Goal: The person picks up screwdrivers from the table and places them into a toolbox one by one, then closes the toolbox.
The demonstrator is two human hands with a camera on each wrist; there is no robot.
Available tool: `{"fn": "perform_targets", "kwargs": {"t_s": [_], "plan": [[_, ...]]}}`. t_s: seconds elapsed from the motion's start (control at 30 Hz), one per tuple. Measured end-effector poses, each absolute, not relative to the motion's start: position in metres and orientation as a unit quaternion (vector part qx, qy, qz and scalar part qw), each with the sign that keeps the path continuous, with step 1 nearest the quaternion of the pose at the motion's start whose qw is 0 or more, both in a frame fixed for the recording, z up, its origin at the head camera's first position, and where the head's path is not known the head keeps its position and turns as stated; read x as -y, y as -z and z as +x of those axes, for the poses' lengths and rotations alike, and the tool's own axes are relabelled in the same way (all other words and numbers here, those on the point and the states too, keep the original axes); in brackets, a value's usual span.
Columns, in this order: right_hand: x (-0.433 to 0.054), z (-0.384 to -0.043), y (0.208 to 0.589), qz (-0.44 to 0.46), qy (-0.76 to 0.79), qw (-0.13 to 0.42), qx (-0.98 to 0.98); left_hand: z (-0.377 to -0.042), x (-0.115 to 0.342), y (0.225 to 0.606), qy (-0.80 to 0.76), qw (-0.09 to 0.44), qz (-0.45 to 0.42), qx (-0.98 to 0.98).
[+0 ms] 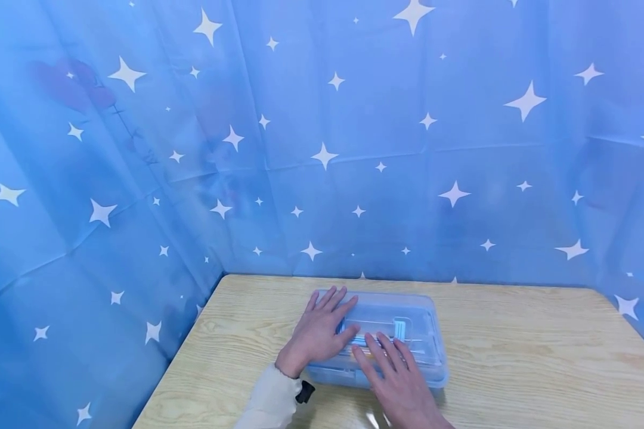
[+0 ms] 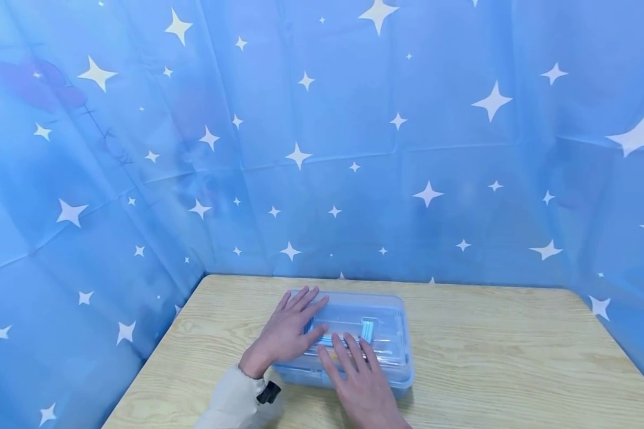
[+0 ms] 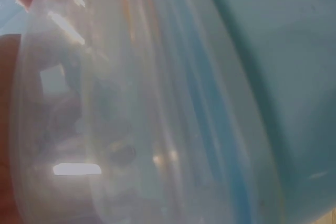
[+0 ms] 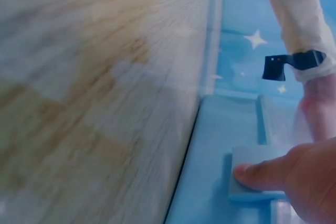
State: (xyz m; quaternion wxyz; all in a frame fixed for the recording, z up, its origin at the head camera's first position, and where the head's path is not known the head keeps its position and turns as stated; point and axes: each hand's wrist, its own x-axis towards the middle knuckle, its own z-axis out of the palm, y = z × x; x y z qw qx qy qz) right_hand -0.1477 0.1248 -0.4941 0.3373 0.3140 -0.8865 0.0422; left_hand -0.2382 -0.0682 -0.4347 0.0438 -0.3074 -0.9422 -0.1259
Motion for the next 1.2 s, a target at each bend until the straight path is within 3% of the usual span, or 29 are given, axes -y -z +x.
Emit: {"fn": "perform_targets", "kwargs": {"t_s": [0.4, 0.67, 0.9, 1.2], "plan": [[-0.128, -0.147, 0.490, 0.304, 0.002, 0.317, 0.898, -0.241, 0.069, 0.434, 0.139, 0.051, -0.307, 0.940], [-0.133, -0.150, 0.484, 0.322, -0.011, 0.309, 0.895, -0.250, 0.079, 0.435, 0.250, 0.087, -0.329, 0.906], [-0.147, -0.152, 0.481, 0.349, -0.079, 0.343, 0.868, -0.258, 0.109, 0.436, 0.275, 0.143, -0.308, 0.900], [-0.198, -0.154, 0.470, 0.303, -0.151, 0.377, 0.862, -0.259, 0.157, 0.443, 0.183, 0.196, -0.248, 0.931]]}}
